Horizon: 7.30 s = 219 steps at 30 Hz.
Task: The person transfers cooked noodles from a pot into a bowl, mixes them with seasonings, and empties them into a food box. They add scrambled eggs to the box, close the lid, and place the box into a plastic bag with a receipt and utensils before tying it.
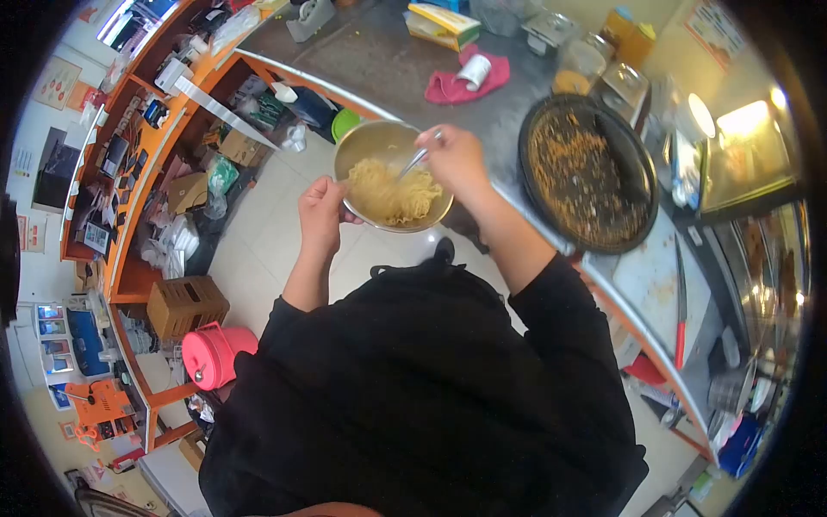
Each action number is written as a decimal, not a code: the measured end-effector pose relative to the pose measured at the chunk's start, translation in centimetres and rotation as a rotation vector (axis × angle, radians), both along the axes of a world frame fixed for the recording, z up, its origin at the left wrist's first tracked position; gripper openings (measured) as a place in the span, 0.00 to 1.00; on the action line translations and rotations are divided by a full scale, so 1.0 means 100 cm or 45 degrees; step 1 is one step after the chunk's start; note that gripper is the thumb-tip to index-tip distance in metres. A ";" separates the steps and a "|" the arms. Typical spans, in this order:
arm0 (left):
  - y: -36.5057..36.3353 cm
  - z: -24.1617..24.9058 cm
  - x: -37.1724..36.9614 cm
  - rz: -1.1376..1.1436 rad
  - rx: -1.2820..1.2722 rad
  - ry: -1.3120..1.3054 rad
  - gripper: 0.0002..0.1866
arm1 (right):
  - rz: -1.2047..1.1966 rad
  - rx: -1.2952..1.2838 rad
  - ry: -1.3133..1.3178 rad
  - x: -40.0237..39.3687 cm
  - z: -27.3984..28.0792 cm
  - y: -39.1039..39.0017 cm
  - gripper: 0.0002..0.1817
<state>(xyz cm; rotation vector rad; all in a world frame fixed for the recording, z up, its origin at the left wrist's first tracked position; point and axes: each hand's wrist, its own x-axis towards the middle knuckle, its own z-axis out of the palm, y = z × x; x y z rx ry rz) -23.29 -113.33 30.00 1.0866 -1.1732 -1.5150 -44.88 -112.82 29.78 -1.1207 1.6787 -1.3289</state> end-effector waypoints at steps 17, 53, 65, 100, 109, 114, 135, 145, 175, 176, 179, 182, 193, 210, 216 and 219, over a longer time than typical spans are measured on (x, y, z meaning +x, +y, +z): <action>-0.295 -0.030 -0.028 -0.104 0.047 -0.047 0.12 | -0.214 0.142 0.034 -0.035 -0.053 -0.256 0.09; -0.552 -0.070 -0.028 -0.680 0.211 -0.101 0.14 | -0.810 0.395 0.066 0.002 -0.085 -0.413 0.10; -0.547 -0.079 -0.029 -0.701 0.298 0.045 0.13 | -0.911 0.184 -0.250 -0.006 -0.075 -0.423 0.07; -0.546 -0.078 -0.032 -0.680 0.203 0.028 0.14 | -0.848 0.281 0.044 -0.001 -0.082 -0.430 0.10; -0.549 -0.070 -0.031 -0.648 0.209 -0.147 0.14 | -0.795 0.310 0.218 -0.004 -0.077 -0.436 0.10; -0.550 -0.060 -0.027 -0.651 0.195 -0.314 0.15 | -1.043 0.131 0.176 -0.024 -0.086 -0.430 0.12; -0.565 -0.082 -0.015 -0.635 0.167 -0.274 0.15 | -1.145 0.478 0.369 -0.083 -0.086 -0.392 0.14; -0.567 -0.083 -0.010 -0.629 0.195 -0.288 0.16 | -1.087 -0.047 0.084 -0.084 -0.052 -0.378 0.09; -0.533 -0.066 -0.026 -0.688 0.183 -0.234 0.14 | -0.780 0.337 0.048 -0.015 -0.090 -0.435 0.09; -0.533 -0.066 -0.025 -0.699 0.170 -0.243 0.14 | -0.783 0.249 -0.074 -0.016 -0.092 -0.440 0.09; -0.531 -0.066 -0.022 -0.738 0.167 -0.253 0.14 | -0.887 0.236 0.150 -0.027 -0.081 -0.437 0.09; -0.530 -0.067 -0.022 -0.694 0.219 -0.203 0.13 | -0.922 0.317 0.350 -0.029 -0.084 -0.432 0.09; -0.529 -0.067 -0.025 -0.631 0.219 -0.187 0.13 | -0.831 0.443 0.296 -0.020 -0.098 -0.430 0.09; -0.528 -0.066 -0.023 -0.675 0.269 -0.182 0.13 | -0.972 0.307 0.520 -0.030 -0.087 -0.428 0.08; -0.530 -0.065 -0.024 -0.689 0.248 -0.164 0.14 | -0.846 0.253 0.012 -0.037 -0.086 -0.429 0.10; -0.529 -0.065 -0.024 -0.668 0.252 -0.160 0.14 | -0.895 0.325 0.154 -0.038 -0.101 -0.426 0.09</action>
